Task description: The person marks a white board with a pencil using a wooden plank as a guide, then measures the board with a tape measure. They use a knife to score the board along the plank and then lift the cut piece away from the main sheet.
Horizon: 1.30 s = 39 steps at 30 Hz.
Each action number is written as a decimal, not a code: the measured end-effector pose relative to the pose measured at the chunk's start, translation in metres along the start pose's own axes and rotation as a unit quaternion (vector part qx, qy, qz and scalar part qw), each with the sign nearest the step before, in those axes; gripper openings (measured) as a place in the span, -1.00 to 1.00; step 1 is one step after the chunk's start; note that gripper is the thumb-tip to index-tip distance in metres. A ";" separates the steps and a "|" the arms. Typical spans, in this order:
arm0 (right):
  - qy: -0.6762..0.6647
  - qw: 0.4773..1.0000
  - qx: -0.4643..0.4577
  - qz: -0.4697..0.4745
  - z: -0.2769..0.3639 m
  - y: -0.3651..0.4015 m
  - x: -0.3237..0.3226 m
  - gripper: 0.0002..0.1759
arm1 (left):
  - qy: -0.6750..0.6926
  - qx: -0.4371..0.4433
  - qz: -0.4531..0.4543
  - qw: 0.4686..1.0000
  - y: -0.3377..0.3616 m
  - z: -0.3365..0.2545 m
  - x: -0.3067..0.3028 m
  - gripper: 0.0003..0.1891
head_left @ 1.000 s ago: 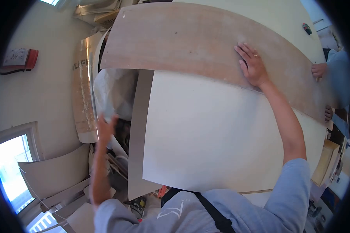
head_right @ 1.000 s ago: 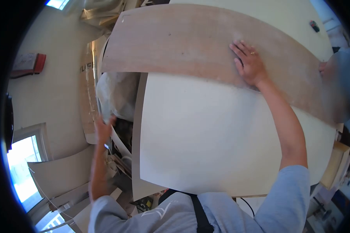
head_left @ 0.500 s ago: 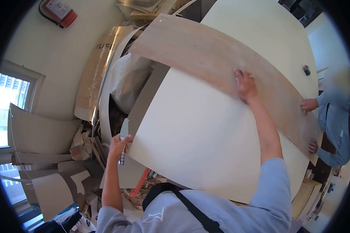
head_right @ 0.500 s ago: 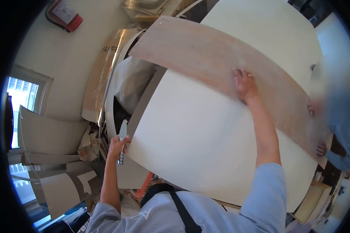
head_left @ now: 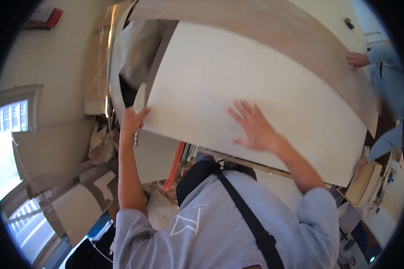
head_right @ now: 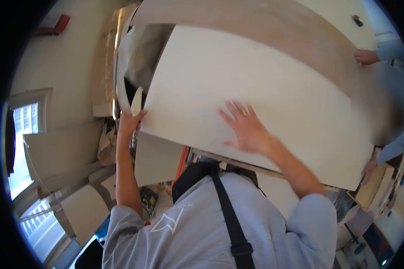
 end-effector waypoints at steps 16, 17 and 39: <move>0.233 0.958 0.045 -0.163 0.107 0.031 0.074 -0.48 | -0.071 0.277 -0.063 0.956 -0.135 -0.126 -0.016 -0.56; 0.235 0.956 0.052 -0.169 0.109 0.030 0.077 -0.48 | -0.058 0.281 -0.079 0.955 -0.153 -0.154 -0.004 -0.54; 0.308 0.930 0.098 -0.178 0.123 0.035 0.000 -0.61 | 0.422 0.057 0.286 0.859 -0.288 -0.207 0.103 -0.65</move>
Point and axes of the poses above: each hand's wrist, its own y-axis away from the middle knuckle, its own x-axis out of the palm, z = x × y, the point moved 5 cm from there along -y, towards the middle knuckle, and after that the axes turned 11 degrees about -x, right-handed, at the moved point
